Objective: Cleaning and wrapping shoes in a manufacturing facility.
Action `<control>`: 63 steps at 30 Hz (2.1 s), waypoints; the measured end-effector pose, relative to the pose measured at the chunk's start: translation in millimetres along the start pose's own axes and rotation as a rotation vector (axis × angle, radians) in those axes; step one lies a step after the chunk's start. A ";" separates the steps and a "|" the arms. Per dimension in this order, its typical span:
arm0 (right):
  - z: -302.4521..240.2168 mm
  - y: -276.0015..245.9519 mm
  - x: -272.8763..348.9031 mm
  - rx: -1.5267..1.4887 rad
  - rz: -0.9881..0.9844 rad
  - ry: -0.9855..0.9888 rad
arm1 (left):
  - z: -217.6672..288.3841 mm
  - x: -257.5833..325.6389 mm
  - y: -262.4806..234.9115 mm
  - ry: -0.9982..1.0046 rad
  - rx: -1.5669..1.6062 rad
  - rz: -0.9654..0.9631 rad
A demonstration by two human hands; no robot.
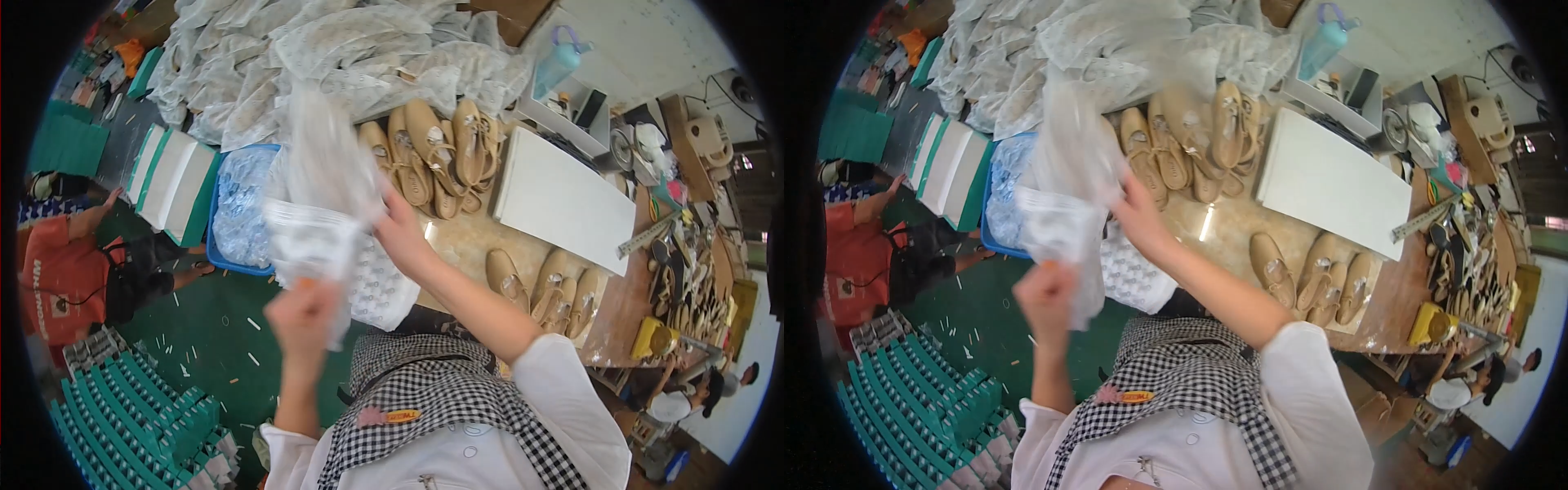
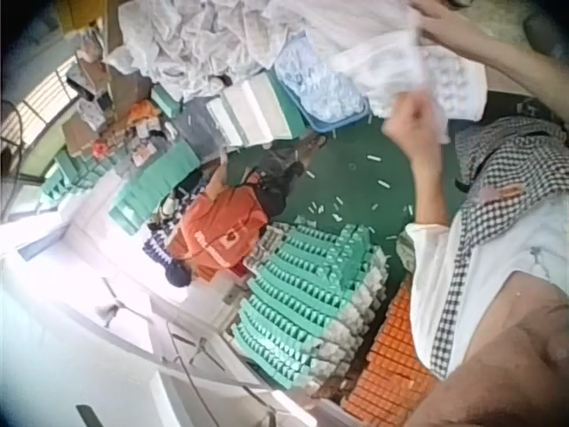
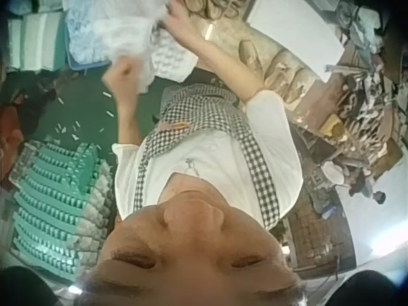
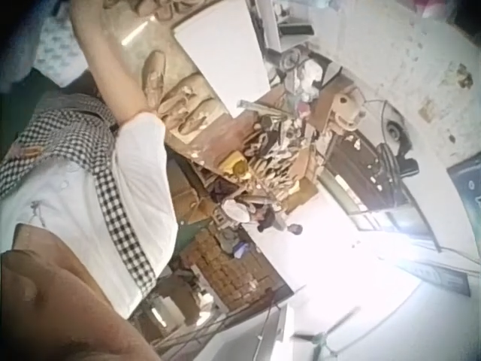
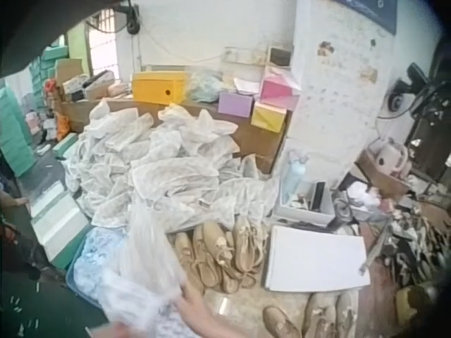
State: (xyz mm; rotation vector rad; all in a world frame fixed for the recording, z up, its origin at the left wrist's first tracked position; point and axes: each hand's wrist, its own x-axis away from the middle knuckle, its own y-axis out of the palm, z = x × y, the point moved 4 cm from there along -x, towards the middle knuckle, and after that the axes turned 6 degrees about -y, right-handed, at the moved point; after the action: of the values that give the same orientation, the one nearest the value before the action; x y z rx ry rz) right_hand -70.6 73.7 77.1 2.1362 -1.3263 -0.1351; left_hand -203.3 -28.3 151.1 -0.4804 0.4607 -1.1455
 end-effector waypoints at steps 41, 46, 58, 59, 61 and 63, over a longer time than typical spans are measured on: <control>1.3 54.3 -37.2 0.573 -0.187 -0.290 | -41.4 -1.6 -56.8 -0.310 0.327 0.337; 4.2 21.2 12.3 0.848 -0.303 -0.137 | -65.2 9.9 3.5 -0.455 0.502 0.207; -87.0 -88.6 27.6 1.177 -0.083 -0.213 | -55.7 -32.5 16.0 -0.152 -0.254 0.113; -98.0 -67.1 51.5 1.163 -0.260 -0.130 | -61.4 -28.5 20.2 -0.157 -0.257 0.111; -104.0 -25.8 81.7 1.181 -0.516 -0.165 | -55.7 -22.6 26.2 -0.132 -0.226 0.025; -74.4 5.8 79.6 1.159 -0.577 -0.220 | -20.3 9.8 31.2 -0.056 -0.042 -0.046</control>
State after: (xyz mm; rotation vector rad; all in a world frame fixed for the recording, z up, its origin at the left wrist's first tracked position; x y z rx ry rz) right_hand -7.0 38.0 158.2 3.5388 -0.9066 0.2449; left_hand -188.4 -29.5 115.6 -0.5602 0.4280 -1.1654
